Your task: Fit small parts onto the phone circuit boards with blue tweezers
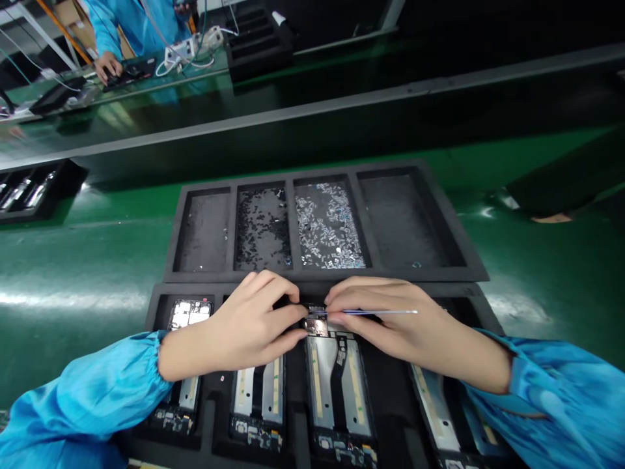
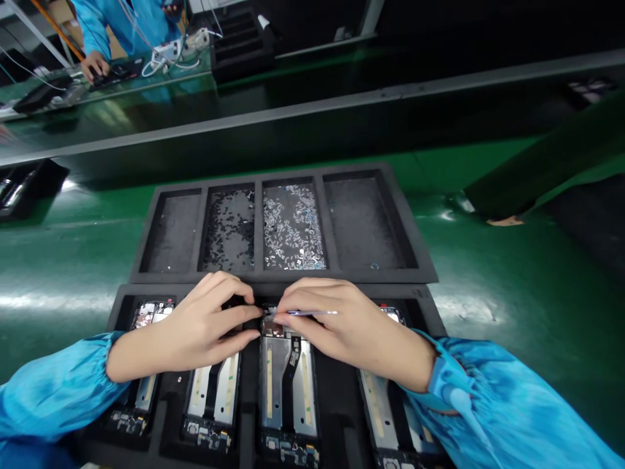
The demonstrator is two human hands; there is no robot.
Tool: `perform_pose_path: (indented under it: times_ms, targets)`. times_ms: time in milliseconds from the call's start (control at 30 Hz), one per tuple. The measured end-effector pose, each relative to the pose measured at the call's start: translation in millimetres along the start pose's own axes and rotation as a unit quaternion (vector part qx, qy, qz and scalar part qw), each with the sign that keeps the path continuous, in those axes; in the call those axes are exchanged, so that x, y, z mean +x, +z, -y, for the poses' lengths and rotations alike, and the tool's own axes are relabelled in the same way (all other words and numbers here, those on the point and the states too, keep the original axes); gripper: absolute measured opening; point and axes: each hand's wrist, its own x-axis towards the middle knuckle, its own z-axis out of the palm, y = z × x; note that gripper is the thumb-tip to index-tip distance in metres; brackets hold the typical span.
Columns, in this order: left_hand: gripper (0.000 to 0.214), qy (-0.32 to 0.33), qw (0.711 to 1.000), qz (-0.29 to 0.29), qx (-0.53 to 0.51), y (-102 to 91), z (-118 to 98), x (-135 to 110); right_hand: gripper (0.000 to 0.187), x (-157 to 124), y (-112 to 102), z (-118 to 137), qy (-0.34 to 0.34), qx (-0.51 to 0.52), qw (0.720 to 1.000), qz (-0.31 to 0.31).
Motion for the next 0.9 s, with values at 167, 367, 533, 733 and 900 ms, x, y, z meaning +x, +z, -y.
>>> perform_pose_path:
  times_ms: [167,367,533,733,900]
  targets:
    - [0.019,0.004,0.999,-0.044,-0.006,3.2,0,3,0.017,-2,-3,5,0.097,0.020,0.994,-0.046]
    - [0.012,0.028,0.993,-0.111,-0.022,8.9,-1,7,0.026,-1,-7,10,0.180,0.098,0.976,-0.075]
    - [0.010,-0.020,0.984,-0.165,-0.066,11.3,-1,9,0.024,1,-9,13,0.178,0.139,0.964,-0.139]
    - [0.012,0.029,0.981,-0.188,-0.025,11.9,-4,4,0.035,5,-10,15,0.186,0.141,0.961,-0.149]
    - [0.014,0.044,0.982,-0.185,-0.010,10.4,-5,4,0.032,3,-9,13,0.190,0.151,0.961,-0.136]
